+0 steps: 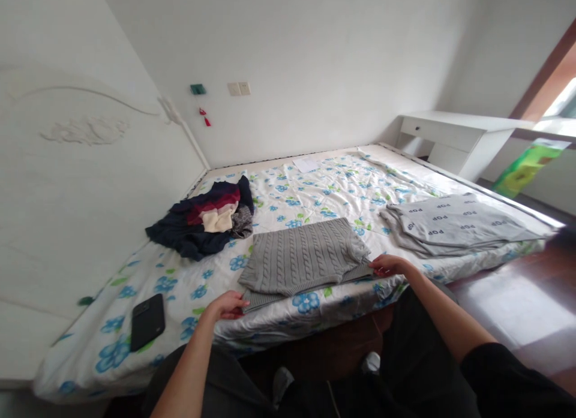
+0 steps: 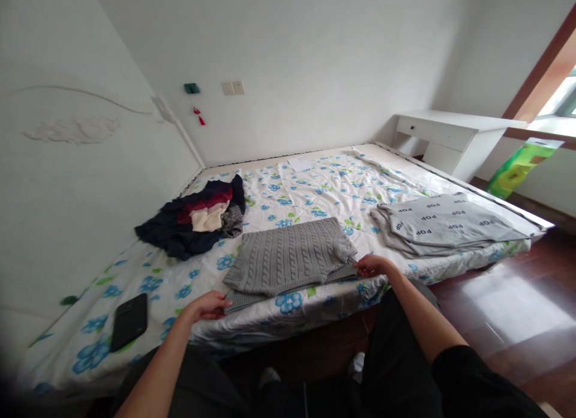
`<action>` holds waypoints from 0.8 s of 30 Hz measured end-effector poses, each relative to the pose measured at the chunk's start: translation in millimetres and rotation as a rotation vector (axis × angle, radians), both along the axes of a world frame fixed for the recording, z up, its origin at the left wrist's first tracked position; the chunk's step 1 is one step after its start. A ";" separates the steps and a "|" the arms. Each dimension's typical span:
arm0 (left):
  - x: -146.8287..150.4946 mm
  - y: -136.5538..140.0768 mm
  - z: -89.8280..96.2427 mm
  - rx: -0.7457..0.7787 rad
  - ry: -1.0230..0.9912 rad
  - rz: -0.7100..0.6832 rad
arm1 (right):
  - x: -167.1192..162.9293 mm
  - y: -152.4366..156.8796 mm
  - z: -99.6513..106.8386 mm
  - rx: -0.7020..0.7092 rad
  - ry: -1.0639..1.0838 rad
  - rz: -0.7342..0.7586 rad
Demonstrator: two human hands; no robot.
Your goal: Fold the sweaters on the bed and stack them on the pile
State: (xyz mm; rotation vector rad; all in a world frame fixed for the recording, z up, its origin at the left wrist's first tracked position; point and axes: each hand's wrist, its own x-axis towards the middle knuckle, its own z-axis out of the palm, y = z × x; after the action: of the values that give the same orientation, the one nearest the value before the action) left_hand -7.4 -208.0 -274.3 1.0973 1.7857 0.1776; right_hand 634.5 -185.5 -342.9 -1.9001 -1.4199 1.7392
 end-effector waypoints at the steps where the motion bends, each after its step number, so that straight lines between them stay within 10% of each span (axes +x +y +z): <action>1: -4.5 1.2 0.0 -0.016 0.010 0.000 | 6.0 -1.5 1.4 -0.021 -0.010 -0.002; 9: 1.9 1.0 -4.7 -0.046 0.123 -0.129 | 4.4 -3.1 -11.6 0.038 -0.051 0.071; 16: 29.6 -1.4 7.6 0.659 0.326 -0.359 | 4.7 3.3 5.2 0.708 -0.429 -0.038; 24: 115.5 -11.7 -21.7 0.737 0.179 -0.656 | -64.9 -7.1 10.8 0.976 -0.447 0.451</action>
State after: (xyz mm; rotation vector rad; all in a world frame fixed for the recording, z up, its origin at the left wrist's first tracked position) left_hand 108.0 -219.7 -296.0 2.2246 1.4280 0.3565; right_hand 569.6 -192.6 -332.1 -1.4704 -2.3817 0.4461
